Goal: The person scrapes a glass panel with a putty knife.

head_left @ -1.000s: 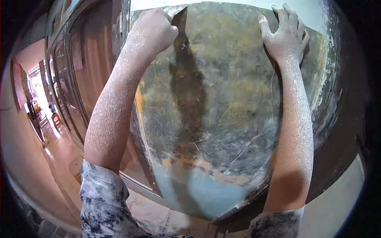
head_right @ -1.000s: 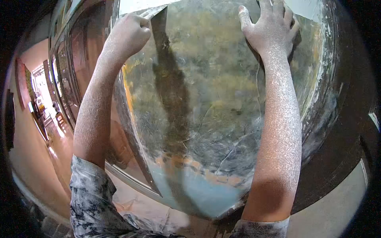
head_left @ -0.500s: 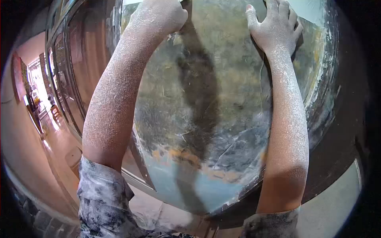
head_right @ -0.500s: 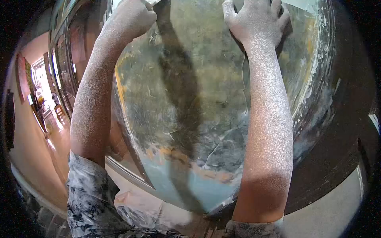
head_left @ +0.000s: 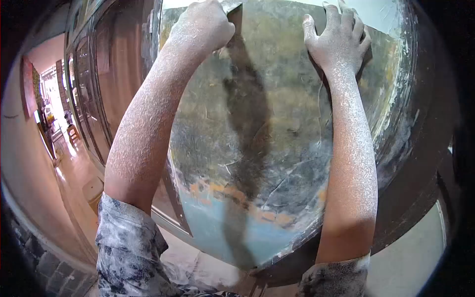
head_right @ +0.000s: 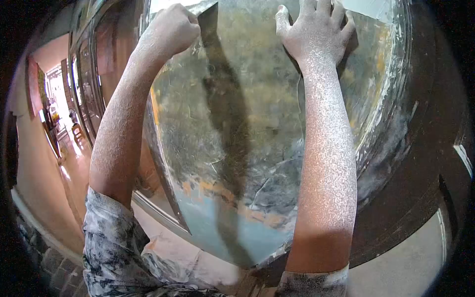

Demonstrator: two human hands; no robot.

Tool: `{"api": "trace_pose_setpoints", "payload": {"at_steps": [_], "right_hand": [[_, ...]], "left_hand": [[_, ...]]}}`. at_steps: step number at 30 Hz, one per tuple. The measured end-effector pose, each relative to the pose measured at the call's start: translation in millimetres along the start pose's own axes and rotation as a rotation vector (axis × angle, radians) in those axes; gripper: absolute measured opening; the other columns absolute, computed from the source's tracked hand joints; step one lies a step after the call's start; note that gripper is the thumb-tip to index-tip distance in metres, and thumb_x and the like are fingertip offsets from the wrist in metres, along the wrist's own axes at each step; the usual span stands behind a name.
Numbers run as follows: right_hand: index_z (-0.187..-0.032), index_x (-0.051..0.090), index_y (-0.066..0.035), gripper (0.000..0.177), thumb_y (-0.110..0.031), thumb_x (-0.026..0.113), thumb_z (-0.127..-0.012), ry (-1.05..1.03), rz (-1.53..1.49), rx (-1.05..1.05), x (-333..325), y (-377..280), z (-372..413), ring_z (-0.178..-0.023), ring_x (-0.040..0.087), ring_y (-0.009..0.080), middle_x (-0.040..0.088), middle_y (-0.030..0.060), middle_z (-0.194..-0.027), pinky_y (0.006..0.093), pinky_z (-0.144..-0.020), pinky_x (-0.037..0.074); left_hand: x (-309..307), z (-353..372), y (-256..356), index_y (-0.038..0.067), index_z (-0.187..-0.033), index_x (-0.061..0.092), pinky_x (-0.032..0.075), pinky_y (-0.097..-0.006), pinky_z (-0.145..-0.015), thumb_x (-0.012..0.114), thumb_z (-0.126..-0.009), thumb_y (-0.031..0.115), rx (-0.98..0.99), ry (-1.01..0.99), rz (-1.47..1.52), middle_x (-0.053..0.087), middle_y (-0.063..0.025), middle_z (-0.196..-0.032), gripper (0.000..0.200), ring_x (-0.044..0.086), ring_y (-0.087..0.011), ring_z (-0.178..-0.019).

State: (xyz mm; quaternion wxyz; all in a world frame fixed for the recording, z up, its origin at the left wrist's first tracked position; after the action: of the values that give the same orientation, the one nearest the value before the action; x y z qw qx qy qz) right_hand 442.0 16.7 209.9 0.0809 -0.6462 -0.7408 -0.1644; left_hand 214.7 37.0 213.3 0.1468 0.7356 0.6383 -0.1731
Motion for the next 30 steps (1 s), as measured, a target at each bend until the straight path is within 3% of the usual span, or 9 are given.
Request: {"api": "trace_pose_setpoints", "payload": {"at_steps": [2, 3, 6, 9, 12, 18, 22, 24, 30], "right_hand": [[-0.125, 0.06, -0.005, 0.055, -0.038, 0.067, -0.082, -0.064, -0.031, 0.038, 7, 4, -1, -0.138, 0.037, 0.0329, 0.049, 0.015, -0.142, 0.0512, -0.117, 0.023], [-0.127, 0.06, -0.007, 0.046, -0.033, 0.061, -0.09, 0.218, 0.129, -0.106, -15, -9, 1, -0.114, 0.059, 0.0335, 0.063, 0.0185, -0.118, 0.052, -0.099, 0.045], [-0.144, 0.051, -0.021, 0.059, -0.057, 0.052, -0.097, -0.155, 0.22, -0.014, 28, 13, 3, -0.143, 0.038, 0.0312, 0.045, 0.0081, -0.151, 0.0575, -0.118, 0.024], [-0.144, 0.05, -0.019, 0.059, -0.056, 0.051, -0.098, -0.102, 0.194, -0.042, 30, 13, 5, -0.143, 0.037, 0.0325, 0.046, 0.011, -0.149, 0.0585, -0.119, 0.023], [-0.146, 0.048, -0.018, 0.059, -0.055, 0.049, -0.1, -0.112, 0.139, -0.028, 20, 8, 2, -0.145, 0.034, 0.0319, 0.043, 0.0127, -0.15, 0.0586, -0.119, 0.022], [-0.151, 0.039, -0.017, 0.061, -0.054, 0.045, -0.103, -0.361, 0.281, -0.071, 37, 9, 7, -0.151, 0.022, 0.0325, 0.031, 0.0137, -0.159, 0.058, -0.121, 0.02], [-0.153, 0.036, -0.018, 0.061, -0.051, 0.046, -0.103, -0.485, 0.235, -0.09, 21, -3, 24, -0.152, 0.019, 0.0324, 0.027, 0.0146, -0.16, 0.0578, -0.121, 0.021], [-0.145, 0.05, -0.017, 0.057, -0.054, 0.047, -0.102, -0.379, 0.213, -0.16, -6, -19, 22, -0.145, 0.035, 0.0301, 0.04, 0.0135, -0.154, 0.0594, -0.118, 0.024], [-0.138, 0.049, -0.004, 0.052, -0.038, 0.061, -0.1, -0.881, -0.848, 0.41, 4, -49, 43, -0.107, 0.066, 0.0308, 0.067, 0.019, -0.112, 0.0394, -0.094, 0.051]], "left_hand": [[15, -13, -10, 0.0, -0.091, 0.076, 0.056, -0.0464, -0.087, 0.055, -0.078, 0.013, 0.081, 0.009, -0.108, 0.072, -0.025, -0.089, 0.028, 0.072, -0.0391, -0.085], [6, -7, -4, -0.001, -0.089, 0.076, 0.056, -0.0472, -0.085, 0.056, -0.077, 0.013, -0.029, 0.023, -0.111, 0.072, -0.0252, -0.09, 0.027, 0.071, -0.0401, -0.086], [17, -5, -3, -0.002, -0.087, 0.075, 0.056, -0.0487, -0.085, 0.056, -0.076, 0.011, -0.088, -0.058, -0.068, 0.072, -0.0261, -0.093, 0.026, 0.071, -0.0408, -0.087], [10, 7, -1, 0.002, -0.113, 0.072, 0.056, -0.0511, -0.091, 0.058, -0.085, 0.013, -0.137, -0.047, -0.015, 0.072, -0.0258, -0.102, 0.033, 0.07, -0.0418, -0.099], [8, 23, 3, -0.004, -0.089, 0.073, 0.056, -0.0498, -0.088, 0.051, -0.087, 0.012, -0.08, 0.133, 0.063, 0.071, -0.0281, -0.094, 0.028, 0.072, -0.0409, -0.087], [10, 56, 34, 0.0, -0.116, 0.068, 0.058, -0.0471, -0.086, 0.054, -0.095, 0.012, 0.06, 0.207, 0.124, 0.072, -0.0232, -0.105, 0.028, 0.073, -0.0366, -0.088], [-5, 62, 38, 0.005, -0.125, 0.067, 0.056, -0.0414, -0.072, 0.052, -0.093, 0.01, 0.055, 0.321, 0.554, 0.07, -0.0237, -0.087, 0.035, 0.073, -0.0314, -0.077], [3, 56, 38, 0.006, -0.124, 0.068, 0.055, -0.0346, -0.065, 0.051, -0.093, 0.011, -0.009, 0.23, 0.676, 0.071, -0.0197, -0.078, 0.036, 0.072, -0.0219, -0.069], [55, 31, 55, 0.006, -0.116, 0.072, 0.05, -0.0312, -0.055, 0.057, -0.094, 0.01, -0.371, 0.129, 1.889, 0.071, -0.008, -0.085, 0.027, 0.064, -0.0144, -0.064]]}}
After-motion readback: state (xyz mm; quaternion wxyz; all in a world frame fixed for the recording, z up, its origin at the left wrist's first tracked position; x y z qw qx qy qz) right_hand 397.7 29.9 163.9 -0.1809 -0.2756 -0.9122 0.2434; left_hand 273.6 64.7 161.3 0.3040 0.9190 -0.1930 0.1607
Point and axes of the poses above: each hand's wrist, its own z-axis away from the middle knuckle, its own x-axis out of the palm, y = z × x, the point moved 10 cm from there along -z, towards the middle knuckle
